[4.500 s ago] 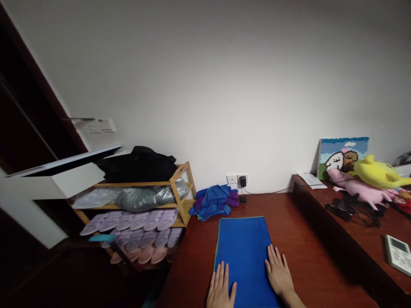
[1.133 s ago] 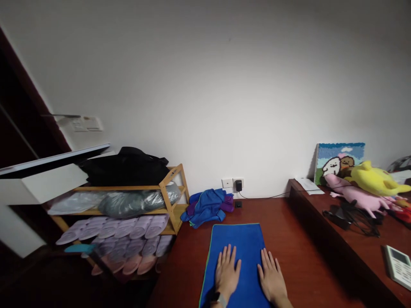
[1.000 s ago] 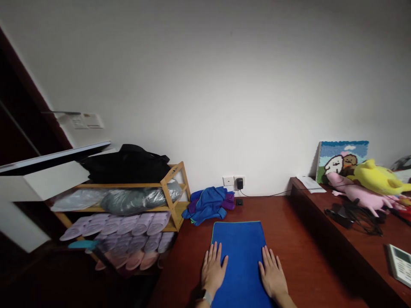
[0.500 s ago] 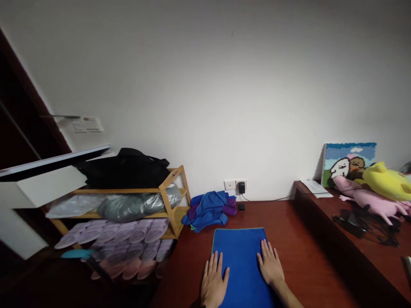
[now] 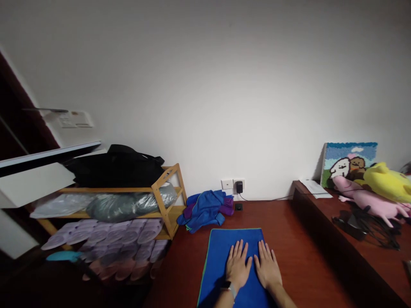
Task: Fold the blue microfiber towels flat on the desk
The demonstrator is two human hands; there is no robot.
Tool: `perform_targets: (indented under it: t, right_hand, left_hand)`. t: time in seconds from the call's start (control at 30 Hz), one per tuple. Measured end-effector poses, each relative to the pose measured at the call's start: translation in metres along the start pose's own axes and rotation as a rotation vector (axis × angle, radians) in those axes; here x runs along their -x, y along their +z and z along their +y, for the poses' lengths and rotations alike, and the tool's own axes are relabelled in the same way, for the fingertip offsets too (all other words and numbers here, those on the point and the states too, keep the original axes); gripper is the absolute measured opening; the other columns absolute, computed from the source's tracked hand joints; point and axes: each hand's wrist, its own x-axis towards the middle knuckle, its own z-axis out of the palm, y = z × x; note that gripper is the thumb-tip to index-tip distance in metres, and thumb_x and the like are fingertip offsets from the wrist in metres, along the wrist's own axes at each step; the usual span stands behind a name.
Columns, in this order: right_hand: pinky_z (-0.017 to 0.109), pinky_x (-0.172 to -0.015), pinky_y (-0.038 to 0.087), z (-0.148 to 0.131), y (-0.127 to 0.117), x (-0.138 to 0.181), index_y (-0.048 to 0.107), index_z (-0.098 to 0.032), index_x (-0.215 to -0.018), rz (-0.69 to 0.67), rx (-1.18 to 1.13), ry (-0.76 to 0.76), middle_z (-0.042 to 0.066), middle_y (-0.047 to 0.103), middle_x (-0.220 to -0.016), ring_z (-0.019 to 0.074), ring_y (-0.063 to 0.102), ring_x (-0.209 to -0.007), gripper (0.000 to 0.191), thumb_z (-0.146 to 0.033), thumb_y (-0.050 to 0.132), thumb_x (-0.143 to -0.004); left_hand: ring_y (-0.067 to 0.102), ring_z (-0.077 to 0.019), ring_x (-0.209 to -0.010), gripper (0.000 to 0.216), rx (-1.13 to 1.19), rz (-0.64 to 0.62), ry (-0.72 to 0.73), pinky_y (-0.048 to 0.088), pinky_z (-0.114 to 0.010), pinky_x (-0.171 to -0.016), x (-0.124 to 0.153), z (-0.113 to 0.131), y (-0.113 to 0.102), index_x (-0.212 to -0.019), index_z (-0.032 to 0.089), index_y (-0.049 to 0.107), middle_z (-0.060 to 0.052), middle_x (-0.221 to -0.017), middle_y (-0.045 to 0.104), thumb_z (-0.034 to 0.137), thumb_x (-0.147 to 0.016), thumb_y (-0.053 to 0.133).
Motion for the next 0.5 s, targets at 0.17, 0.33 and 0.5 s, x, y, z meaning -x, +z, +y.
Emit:
perform_targets:
  t: [0.17,0.33,0.5]
  right_hand:
    - [0.044,-0.128,0.009,0.0,0.001,0.0,0.016,-0.015,-0.16,0.001,-0.009,0.021,0.001,0.015,-0.168,0.0215,0.01,-0.156,0.072,-0.055,0.012,-0.1]
    - [0.043,-0.127,0.008,-0.002,0.002,-0.003,0.015,-0.014,-0.16,-0.032,0.003,0.063,0.001,0.014,-0.168,0.0206,0.01,-0.156,0.073,-0.056,0.011,-0.1]
    - [0.043,-0.127,0.005,-0.006,-0.011,-0.031,0.012,-0.017,-0.161,0.001,0.0,0.071,-0.002,0.011,-0.169,0.0198,0.006,-0.157,0.072,-0.056,0.008,-0.1]
  left_hand:
    - [0.023,-0.026,-0.154,0.067,-0.085,-0.025,-0.239,0.023,-0.05,-0.126,0.015,-0.066,-0.023,-0.159,0.02,0.029,-0.008,-0.167,0.024,0.056,-0.103,0.024]
    - [0.024,-0.0249,-0.154,0.067,-0.144,0.009,-0.269,0.023,-0.047,-0.126,0.028,-0.096,-0.03,-0.159,0.019,0.029,-0.009,-0.167,0.025,0.057,-0.103,0.024]
    - [0.027,-0.0269,-0.153,0.067,-0.156,0.059,-0.251,0.025,-0.048,-0.125,0.027,-0.096,-0.019,-0.159,0.019,0.03,-0.01,-0.167,0.026,0.057,-0.103,0.025]
